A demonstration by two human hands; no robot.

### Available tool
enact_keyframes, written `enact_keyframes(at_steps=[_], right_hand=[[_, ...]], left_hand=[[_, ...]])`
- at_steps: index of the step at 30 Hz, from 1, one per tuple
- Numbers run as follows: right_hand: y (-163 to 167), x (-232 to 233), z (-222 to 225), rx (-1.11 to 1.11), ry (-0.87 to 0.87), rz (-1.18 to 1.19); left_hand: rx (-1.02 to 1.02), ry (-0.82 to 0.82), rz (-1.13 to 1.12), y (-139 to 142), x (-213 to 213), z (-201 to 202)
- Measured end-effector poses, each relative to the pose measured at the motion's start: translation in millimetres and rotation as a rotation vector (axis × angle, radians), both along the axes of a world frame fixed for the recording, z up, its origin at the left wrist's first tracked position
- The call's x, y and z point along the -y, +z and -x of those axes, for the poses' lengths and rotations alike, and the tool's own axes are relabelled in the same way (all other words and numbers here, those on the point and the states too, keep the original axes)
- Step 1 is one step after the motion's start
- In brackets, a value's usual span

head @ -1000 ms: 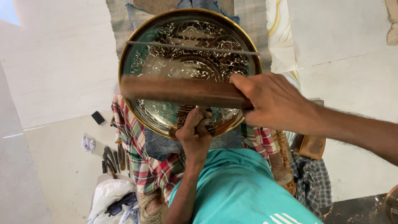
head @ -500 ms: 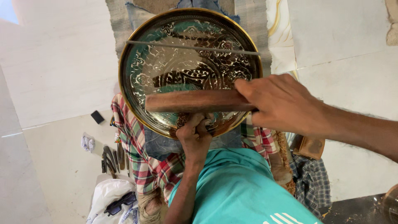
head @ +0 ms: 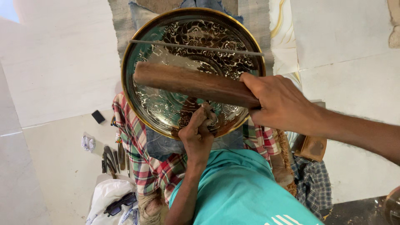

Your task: The person uses a chisel and wooden mallet to engrave a decorative design into a brass plate. They repeatedly strike the chisel to shape the metal and occasionally wipe the surface with a cloth to clear debris.

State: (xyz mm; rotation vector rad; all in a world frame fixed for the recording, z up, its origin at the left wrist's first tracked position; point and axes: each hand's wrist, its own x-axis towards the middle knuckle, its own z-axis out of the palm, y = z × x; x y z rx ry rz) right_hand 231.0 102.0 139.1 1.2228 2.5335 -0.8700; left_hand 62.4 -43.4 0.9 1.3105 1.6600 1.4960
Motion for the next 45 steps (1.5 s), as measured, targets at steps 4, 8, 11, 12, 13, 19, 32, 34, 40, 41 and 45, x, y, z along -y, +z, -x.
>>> enact_keyframes(at_steps=[4,8,11,12,13,19,32,34,40,41,45], right_hand=[[-1.9,-0.3,-3.0,-0.119,0.057,-0.102],[-2.4,-0.7,-5.9,-0.035,-0.055,0.057],[-2.1,0.0,-8.3,-0.071,0.004,-0.049],[-1.9,1.2,-8.6,-0.116,0.016,-0.035],[-1.8,2.6,-8.7,-0.160,0.028,-0.024],[-1.0,11.2,-5.6,-0.022,-0.088,0.073],[0.4,8.1,-9.6,0.101,0.024,-0.081],[7.1,6.2,-8.9,-0.006,-0.055,-0.081],[7.8,-0.2,6.3,0.008,-0.034,0.034],[8.0,-0.5,7.9,-0.006,-0.043,0.001],[14.3,-4.7,10.2,-0.080,-0.076,-0.002]], left_hand=[[-0.002,0.001,0.023,1.6,-0.6,0.3],[-0.011,0.003,-0.045,0.7,0.1,-0.2],[0.072,-0.010,0.048,-1.5,1.4,-0.1],[0.053,-0.006,0.047,-2.1,1.8,0.0],[0.033,-0.002,0.043,-3.0,1.4,0.4],[0.015,0.000,0.172,-2.8,3.3,1.8],[0.013,0.004,0.044,-8.1,1.9,0.6],[0.042,0.001,0.066,-6.4,1.4,0.4],[-0.030,0.061,0.048,-4.1,-2.8,-1.1],[-0.057,0.073,0.052,-4.1,-2.5,-1.9],[0.084,0.052,0.040,-4.1,-1.3,-4.1]])
